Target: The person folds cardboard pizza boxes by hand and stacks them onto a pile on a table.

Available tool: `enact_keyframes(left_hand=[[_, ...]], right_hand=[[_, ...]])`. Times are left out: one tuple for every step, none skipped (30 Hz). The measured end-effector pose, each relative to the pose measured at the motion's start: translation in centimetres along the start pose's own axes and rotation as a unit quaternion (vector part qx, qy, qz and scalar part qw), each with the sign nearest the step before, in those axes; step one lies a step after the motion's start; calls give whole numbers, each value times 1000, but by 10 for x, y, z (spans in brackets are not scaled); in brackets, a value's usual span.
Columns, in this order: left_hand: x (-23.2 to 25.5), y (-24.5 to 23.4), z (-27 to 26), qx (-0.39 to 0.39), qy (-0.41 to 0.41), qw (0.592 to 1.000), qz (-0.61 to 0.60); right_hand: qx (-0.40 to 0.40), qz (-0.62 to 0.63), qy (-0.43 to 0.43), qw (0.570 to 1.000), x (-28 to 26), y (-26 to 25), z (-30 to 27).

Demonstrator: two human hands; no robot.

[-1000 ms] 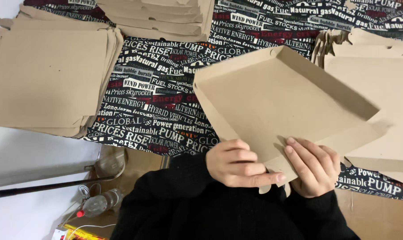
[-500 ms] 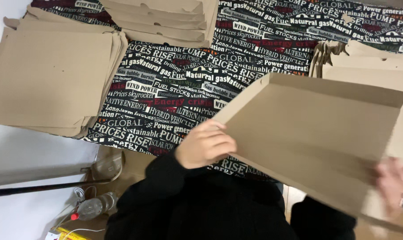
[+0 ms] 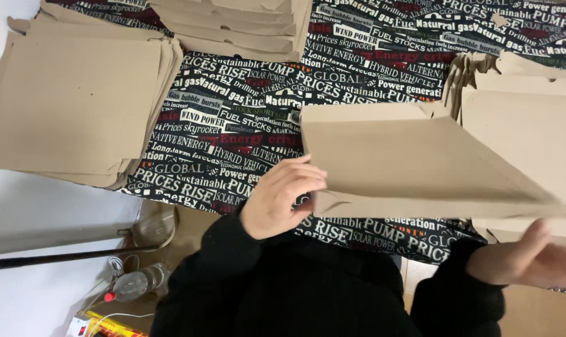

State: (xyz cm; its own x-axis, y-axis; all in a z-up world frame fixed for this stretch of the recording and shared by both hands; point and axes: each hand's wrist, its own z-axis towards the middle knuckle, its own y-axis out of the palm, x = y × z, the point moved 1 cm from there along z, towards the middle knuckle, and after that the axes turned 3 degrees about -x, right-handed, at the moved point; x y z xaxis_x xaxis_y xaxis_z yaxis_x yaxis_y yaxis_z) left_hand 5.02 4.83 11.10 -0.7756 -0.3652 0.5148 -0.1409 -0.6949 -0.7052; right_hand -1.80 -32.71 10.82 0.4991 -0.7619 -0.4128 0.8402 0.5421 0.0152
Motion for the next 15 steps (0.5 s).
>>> enact_keyframes(left_hand=[[5, 4, 5, 22, 29, 999, 0], [10, 8, 11, 42, 59, 997, -2], [13, 14, 14, 40, 59, 997, -4], [17, 19, 16, 47, 79, 996, 7], [21, 25, 19, 55, 100, 993, 17], [28, 23, 23, 53, 101, 993, 17], [35, 21, 26, 55, 96, 994, 2], [42, 19, 29, 57, 88, 994, -13], [46, 18, 30, 57, 86, 995, -12], [49, 17, 31, 41, 83, 996, -14], [53, 16, 33, 25, 80, 996, -15], [57, 13, 33, 23, 79, 996, -17], [60, 11, 34, 7, 54, 998, -29], [63, 9, 35, -8, 28, 999, -41], [64, 8, 35, -9, 27, 999, -42]], right_hand=[[7, -60, -22, 998, -7, -2, -9], [14, -122, -43, 992, -14, -6, -18], [13, -125, -41, 991, -11, -12, -29], [-181, -135, -111, 968, -11, -15, -41], [-367, -138, -177, 903, -11, -19, -55], [-366, -139, -175, 903, -35, 0, -39], [-372, -115, -188, 902, -60, 19, -24], [-380, -88, -201, 899, -84, 38, -8], [-381, -86, -200, 899, -82, 40, -3], [-408, -58, -202, 888, -82, 42, 1], [-435, -31, -204, 877, -81, 43, 5], [-436, -32, -202, 877, -82, 44, 5], [-452, -23, -204, 868, -84, 44, 5], [-469, -14, -208, 858, -85, 45, 5], [-470, -15, -207, 858, -85, 45, 4]])
